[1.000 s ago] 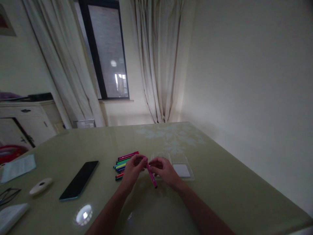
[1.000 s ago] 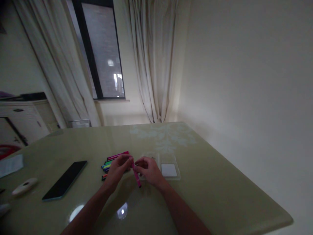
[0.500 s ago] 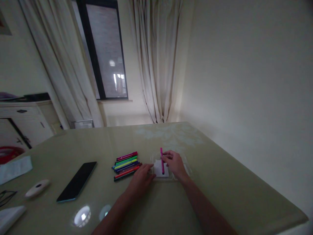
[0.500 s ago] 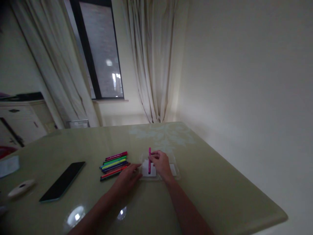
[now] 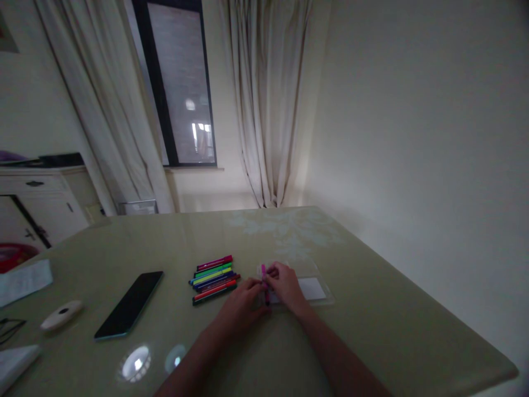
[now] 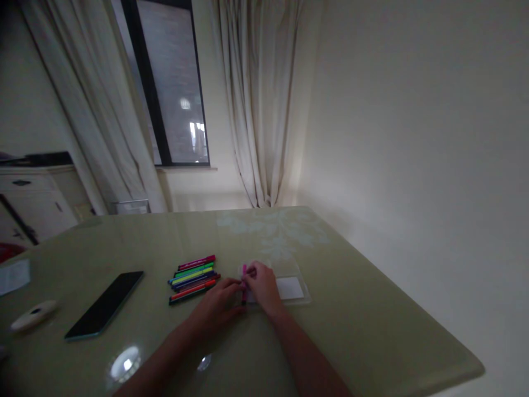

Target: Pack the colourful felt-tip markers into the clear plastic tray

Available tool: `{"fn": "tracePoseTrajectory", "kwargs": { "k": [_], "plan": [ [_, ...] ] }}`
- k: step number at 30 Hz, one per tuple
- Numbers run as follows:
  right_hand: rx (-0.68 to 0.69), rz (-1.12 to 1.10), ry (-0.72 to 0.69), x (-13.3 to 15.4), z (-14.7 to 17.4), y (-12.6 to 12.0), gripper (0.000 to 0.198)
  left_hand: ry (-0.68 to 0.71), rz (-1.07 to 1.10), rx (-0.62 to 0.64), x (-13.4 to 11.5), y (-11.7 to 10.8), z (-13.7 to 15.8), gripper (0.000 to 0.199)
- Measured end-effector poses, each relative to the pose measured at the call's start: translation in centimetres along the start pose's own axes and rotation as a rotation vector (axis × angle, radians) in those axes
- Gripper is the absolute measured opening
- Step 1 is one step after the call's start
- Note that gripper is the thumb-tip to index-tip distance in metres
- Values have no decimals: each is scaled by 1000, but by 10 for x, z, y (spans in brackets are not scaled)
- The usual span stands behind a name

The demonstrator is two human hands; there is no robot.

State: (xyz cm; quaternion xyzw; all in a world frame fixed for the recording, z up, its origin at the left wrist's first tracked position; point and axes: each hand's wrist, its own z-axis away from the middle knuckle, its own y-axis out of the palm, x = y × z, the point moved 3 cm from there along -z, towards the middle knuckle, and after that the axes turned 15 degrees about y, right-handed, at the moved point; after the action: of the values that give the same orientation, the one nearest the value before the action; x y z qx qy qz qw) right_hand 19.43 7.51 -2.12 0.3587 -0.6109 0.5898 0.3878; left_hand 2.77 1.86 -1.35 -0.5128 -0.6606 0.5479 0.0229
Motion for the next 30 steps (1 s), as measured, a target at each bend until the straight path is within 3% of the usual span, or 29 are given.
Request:
{"fn": "tracePoseTrajectory", "kwargs": {
  "k": [8, 10, 15, 21, 25, 30],
  "plan": [
    [1, 274, -111, 1, 5, 1, 12, 14, -76, 62, -4, 1, -3, 37],
    [7, 275, -117, 3, 6, 0, 13, -4, -90, 37, -2, -7, -4, 29],
    [-42, 185, -111, 12, 7, -7, 19, -196, -326, -66, 21, -41, 4, 16],
    [-88, 54, -113, 20, 9, -13, 22, -167, -240, -12, 31, -47, 11, 13],
    [-98, -2, -131, 23, 11, -14, 24, -153, -77, -222, 28, -52, 6, 15],
    [43, -113, -120, 29, 16, -6, 29, -234, 399, -602, 30, -64, 1, 41]
  ]
}}
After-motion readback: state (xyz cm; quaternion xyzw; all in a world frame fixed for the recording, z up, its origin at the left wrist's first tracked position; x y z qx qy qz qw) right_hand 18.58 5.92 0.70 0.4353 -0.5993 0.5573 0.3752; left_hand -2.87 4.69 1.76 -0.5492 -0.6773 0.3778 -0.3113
